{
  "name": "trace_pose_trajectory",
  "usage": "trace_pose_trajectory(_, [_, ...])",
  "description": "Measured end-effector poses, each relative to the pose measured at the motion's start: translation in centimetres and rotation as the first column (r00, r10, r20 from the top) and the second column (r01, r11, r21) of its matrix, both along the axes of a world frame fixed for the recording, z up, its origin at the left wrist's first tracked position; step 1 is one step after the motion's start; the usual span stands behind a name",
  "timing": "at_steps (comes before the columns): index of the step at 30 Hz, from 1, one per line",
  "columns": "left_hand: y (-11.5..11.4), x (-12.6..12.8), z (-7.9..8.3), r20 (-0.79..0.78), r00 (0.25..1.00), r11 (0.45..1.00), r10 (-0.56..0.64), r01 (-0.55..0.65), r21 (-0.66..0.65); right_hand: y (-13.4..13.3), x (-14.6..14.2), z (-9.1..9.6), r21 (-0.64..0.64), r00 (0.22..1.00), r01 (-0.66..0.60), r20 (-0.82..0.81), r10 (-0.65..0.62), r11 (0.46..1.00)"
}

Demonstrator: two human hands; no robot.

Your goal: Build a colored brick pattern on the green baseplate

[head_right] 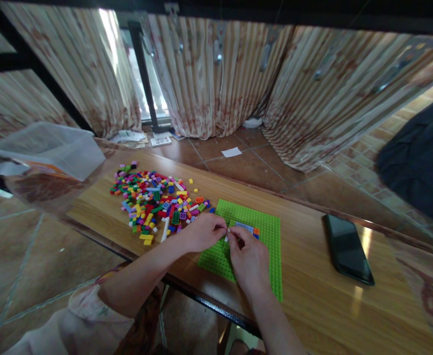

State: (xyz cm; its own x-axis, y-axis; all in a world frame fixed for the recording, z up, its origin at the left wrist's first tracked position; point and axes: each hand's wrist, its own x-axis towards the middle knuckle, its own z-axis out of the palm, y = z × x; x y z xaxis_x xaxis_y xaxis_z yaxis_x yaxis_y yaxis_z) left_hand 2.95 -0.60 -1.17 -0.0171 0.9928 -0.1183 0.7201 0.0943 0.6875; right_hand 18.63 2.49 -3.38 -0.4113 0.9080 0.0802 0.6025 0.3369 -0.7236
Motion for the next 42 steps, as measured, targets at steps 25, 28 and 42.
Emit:
trace_pose_trajectory(25, [-0.3, 0.3, -0.3, -0.019, 1.0, 1.0, 0.007, -0.007, -0.012, -0.1, -0.2, -0.3, 0.124, 1.0, 0.006, 0.006, -0.007, 0.992])
trace_pose_trajectory(28, [-0.3, 0.3, -0.2, -0.053, 0.999, 1.0, 0.005, -0.006, -0.017, -0.1, -0.2, -0.4, 0.178, 1.0, -0.021, 0.021, 0.018, 0.984])
trace_pose_trajectory(42, [-0.4, 0.6, -0.2, -0.077, 0.997, 1.0, 0.016, -0.018, -0.024, -0.1, -0.2, -1.1, 0.296, 0.992, -0.124, 0.058, 0.112, 0.947])
